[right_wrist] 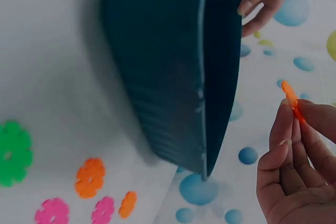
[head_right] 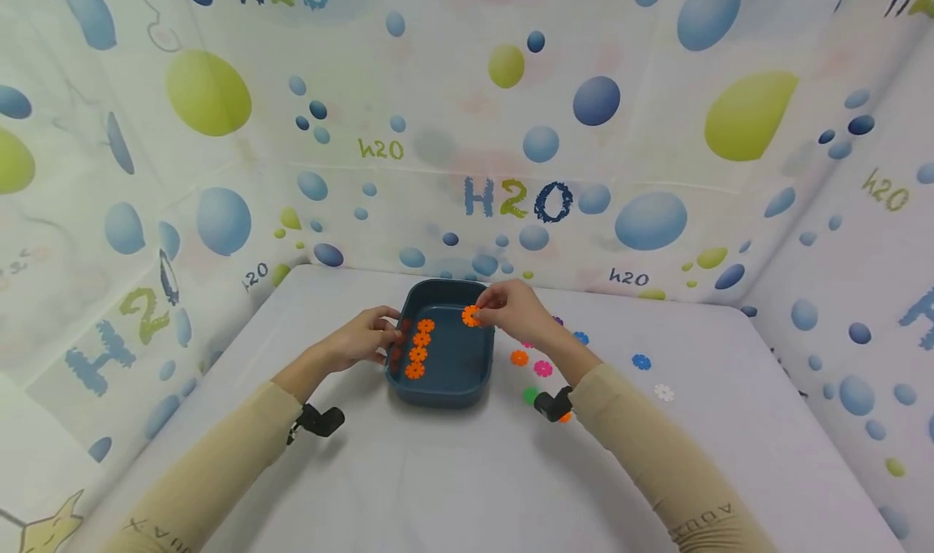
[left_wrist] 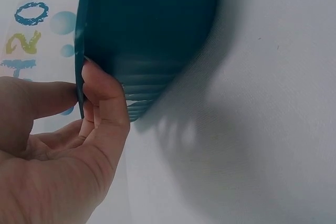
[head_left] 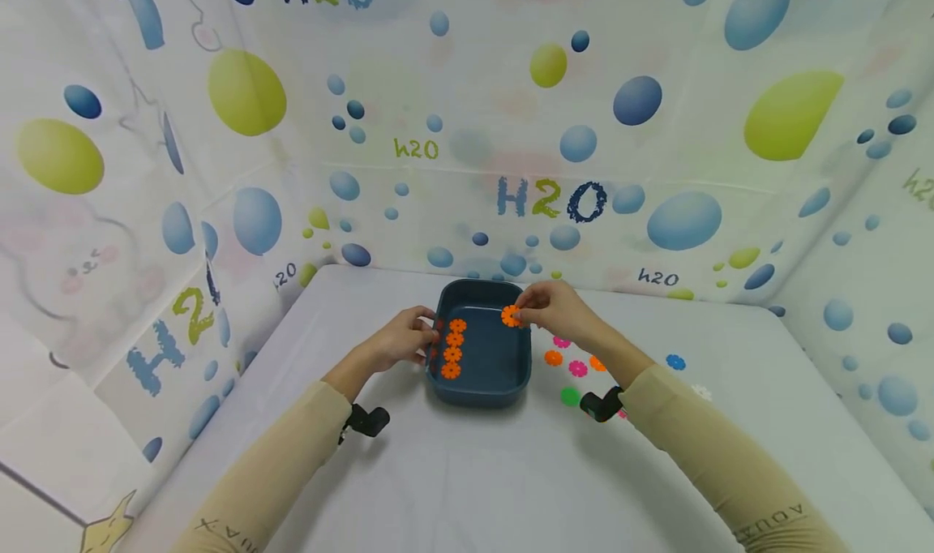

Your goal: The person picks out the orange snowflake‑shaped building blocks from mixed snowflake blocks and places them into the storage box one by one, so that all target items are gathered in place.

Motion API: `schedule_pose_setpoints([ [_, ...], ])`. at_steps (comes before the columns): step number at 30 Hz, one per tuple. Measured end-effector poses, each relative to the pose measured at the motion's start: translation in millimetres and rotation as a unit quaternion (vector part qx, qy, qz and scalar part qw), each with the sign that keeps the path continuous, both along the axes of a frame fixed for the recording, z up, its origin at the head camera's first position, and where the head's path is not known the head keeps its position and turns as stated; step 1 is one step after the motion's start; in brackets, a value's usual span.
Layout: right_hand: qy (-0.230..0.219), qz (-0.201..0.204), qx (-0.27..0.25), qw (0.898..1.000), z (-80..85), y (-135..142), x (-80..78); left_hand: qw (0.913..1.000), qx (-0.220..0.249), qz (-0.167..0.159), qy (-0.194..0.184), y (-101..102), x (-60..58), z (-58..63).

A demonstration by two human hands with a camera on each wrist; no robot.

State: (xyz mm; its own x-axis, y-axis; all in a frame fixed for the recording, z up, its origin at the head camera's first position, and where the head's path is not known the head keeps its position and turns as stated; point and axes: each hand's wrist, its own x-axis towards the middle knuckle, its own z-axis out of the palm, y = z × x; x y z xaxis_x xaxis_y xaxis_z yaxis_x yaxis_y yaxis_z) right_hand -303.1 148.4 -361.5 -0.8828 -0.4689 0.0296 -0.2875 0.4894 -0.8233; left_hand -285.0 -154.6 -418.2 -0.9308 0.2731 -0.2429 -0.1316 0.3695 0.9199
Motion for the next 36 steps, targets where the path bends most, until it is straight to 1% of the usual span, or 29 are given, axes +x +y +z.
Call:
schedule_pose_setpoints([
  [3,0.006,-0.006,0.005,1.000,3.3,-14.6,-7.3,1.0000,0.003,-0.002,0.000,-1.3,-2.4,-0.8],
  [6,0.007,-0.013,0.012,1.000,3.8,-28.3,-17.9,1.0000,0.005,-0.005,0.002,-2.4,-4.9,-1.7],
  [11,-0.010,-0.018,0.024,1.000,4.3,-48.0,-33.8,1.0000,0.002,-0.005,0.000,-3.0,-6.2,-0.5],
  [16,-0.022,-0.037,0.023,0.999,-3.5,-64.0,-49.5,1.0000,0.000,-0.006,-0.002,-3.0,-5.2,0.8],
  [21,-0.036,-0.062,0.026,0.997,-11.1,-77.1,-60.3,1.0000,-0.001,-0.005,-0.004,-1.6,-3.6,1.5],
  [25,-0.038,-0.083,0.031,0.995,-18.4,-85.8,-66.2,1.0000,-0.001,-0.005,-0.003,-3.0,-2.9,0.1],
  [30,-0.042,-0.097,0.039,0.994,-30.1,-93.4,-68.7,0.9999,-0.002,-0.010,0.000,-5.4,-1.4,-2.3],
  [36,-0.050,-0.110,0.011,0.993,-47.8,-104.8,-69.7,0.9998,-0.001,-0.016,0.007,-7.9,2.8,-0.9],
])
